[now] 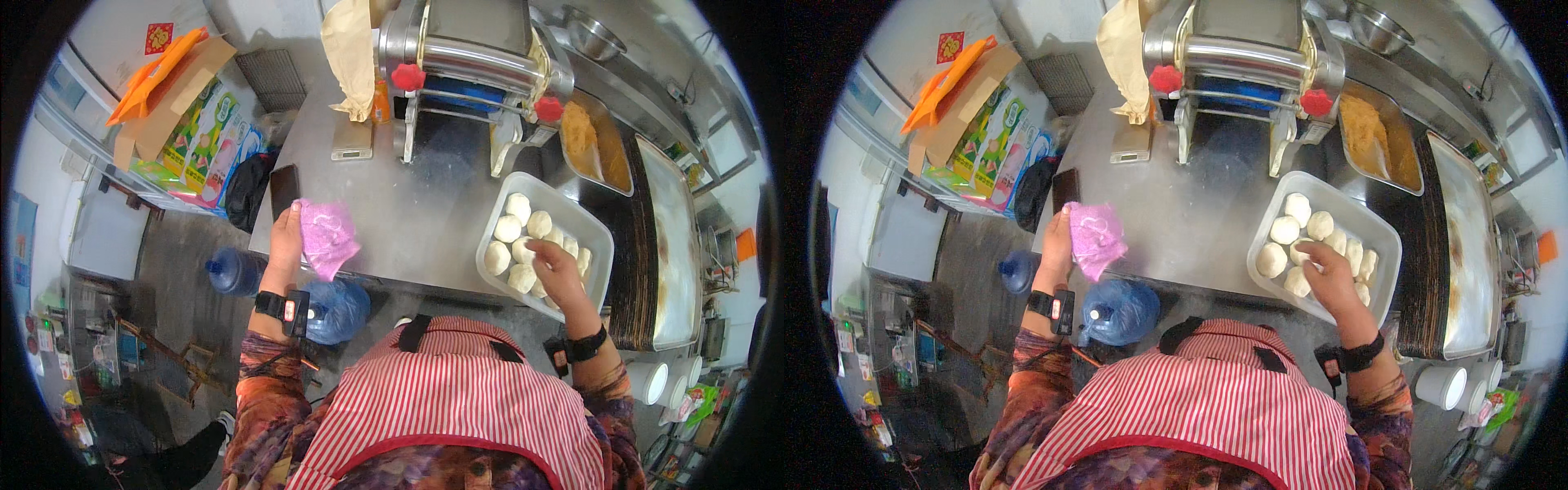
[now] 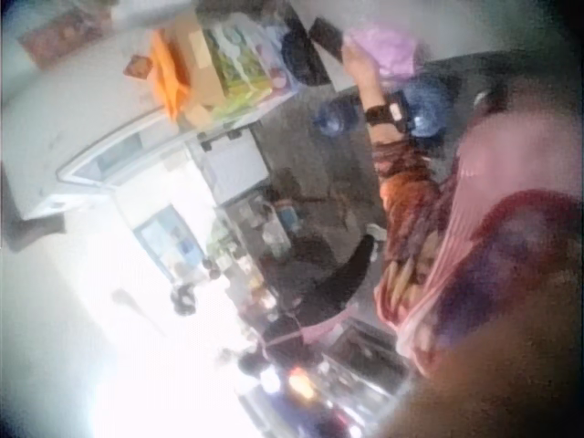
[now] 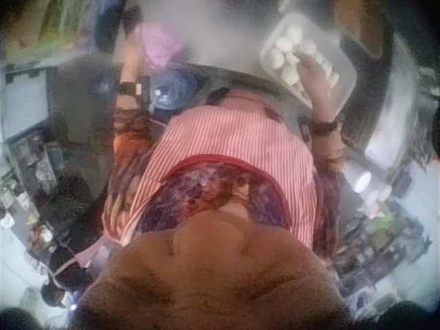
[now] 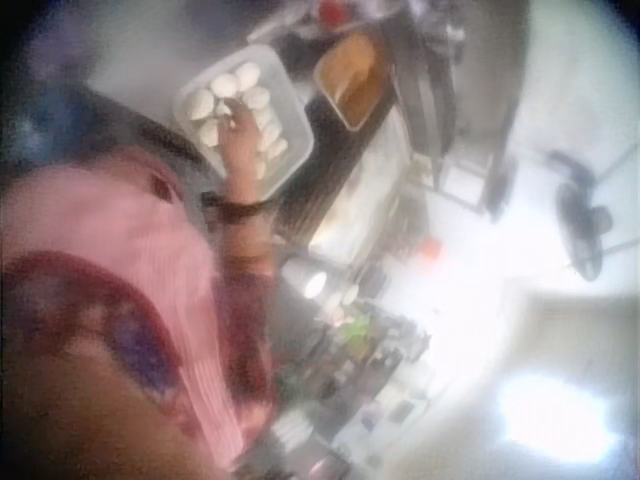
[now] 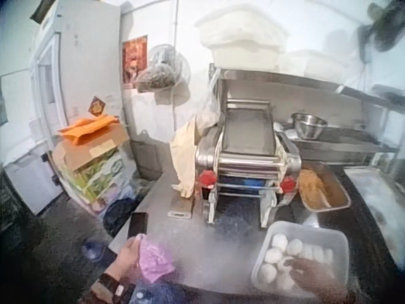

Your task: The person removes a tray of baked flatbread from an oven and places it on a counter. Then the person shapes multiple dough balls by hand into a container and covers them with a cloth.

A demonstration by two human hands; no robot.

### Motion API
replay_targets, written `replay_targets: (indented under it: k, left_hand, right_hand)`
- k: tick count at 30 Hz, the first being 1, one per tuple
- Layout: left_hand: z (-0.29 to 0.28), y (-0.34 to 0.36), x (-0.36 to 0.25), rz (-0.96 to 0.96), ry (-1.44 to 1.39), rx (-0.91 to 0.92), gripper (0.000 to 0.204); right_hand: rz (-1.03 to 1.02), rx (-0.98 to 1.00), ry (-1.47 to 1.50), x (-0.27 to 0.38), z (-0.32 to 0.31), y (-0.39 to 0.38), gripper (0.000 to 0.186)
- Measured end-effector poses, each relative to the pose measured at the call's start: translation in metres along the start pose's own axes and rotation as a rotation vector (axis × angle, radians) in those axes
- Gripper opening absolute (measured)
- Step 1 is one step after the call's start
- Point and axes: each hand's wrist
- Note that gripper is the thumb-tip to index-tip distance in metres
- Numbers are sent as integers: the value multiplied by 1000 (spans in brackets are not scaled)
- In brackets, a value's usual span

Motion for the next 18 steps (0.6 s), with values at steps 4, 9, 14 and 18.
replay_targets:
  k: [4,9,14,18]
  left_hand:
    - [49,-29,-55,-153,-300,252,32]
    - [113,-67,-88,-224,-474,745,27]
    - [136,-63,-89,-79,-222,756,23]
    - [148,-51,-87,220,34,732,18]
  right_hand:
    - [-96,196,251,51,32,18,32]
    - [-108,325,419,96,68,24,35]
    - [-9,117,561,97,50,26,25]
    - [111,-15,670,93,14,19,18]
Point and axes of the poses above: each hand's wrist, its own y-axis towards the middle knuckle, its own z-axis out of the palm, x = y × z, and after that the axes turned 4 degrees about -x, right-handed
